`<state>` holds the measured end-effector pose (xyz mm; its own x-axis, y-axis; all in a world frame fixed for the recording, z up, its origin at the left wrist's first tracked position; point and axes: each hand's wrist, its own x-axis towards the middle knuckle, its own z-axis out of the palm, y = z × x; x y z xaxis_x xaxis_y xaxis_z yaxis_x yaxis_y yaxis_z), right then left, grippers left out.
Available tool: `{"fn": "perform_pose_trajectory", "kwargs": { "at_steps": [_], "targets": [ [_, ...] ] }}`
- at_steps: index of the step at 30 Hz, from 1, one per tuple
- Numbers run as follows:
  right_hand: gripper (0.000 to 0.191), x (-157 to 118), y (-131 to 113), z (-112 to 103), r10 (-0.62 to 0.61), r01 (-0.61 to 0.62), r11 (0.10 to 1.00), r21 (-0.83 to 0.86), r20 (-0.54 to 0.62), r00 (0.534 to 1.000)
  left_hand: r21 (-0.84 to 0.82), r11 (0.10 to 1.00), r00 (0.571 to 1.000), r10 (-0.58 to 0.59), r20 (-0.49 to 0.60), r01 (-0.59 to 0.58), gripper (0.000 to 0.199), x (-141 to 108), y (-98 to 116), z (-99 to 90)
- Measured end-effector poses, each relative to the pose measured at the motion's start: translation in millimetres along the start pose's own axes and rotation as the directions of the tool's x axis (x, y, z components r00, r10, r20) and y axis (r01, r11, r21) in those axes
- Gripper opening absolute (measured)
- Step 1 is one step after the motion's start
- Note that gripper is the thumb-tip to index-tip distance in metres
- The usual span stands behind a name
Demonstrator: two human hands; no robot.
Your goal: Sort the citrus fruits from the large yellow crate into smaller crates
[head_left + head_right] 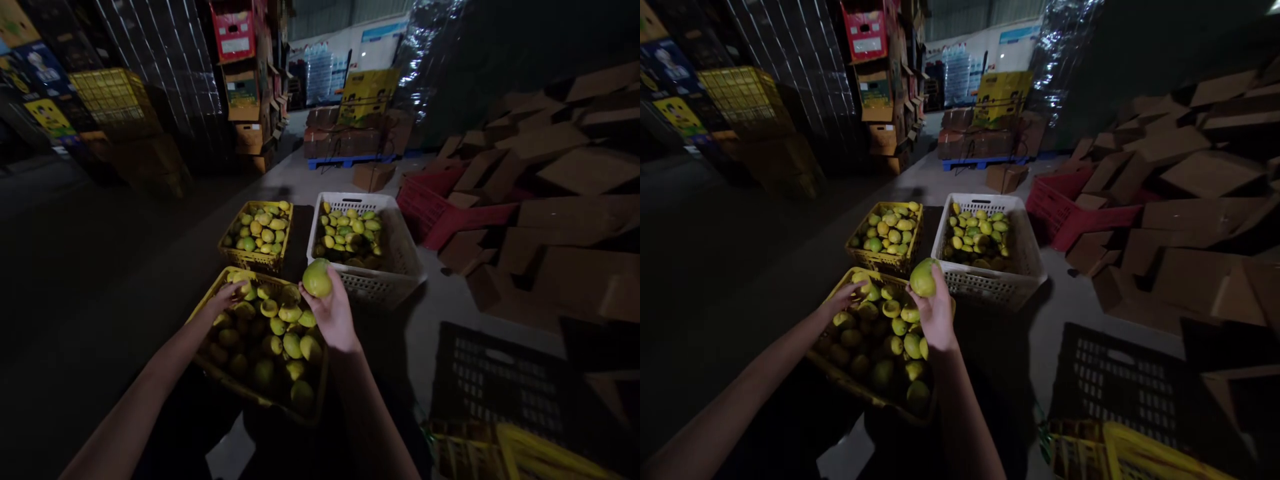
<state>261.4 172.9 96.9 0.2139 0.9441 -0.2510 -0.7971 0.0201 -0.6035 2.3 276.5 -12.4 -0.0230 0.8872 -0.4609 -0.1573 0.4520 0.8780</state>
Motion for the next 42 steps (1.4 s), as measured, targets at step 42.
{"fn": "perform_pose_trajectory", "kwargs": {
  "at_steps": [42],
  "targets": [
    [0.036,-19,21,22,-0.315,0.373,0.794,-0.480,0.199,0.928,-0.368,0.875,0.858,0.427,0.285,-0.314,0.076,-114,36,62.1]
  ]
}}
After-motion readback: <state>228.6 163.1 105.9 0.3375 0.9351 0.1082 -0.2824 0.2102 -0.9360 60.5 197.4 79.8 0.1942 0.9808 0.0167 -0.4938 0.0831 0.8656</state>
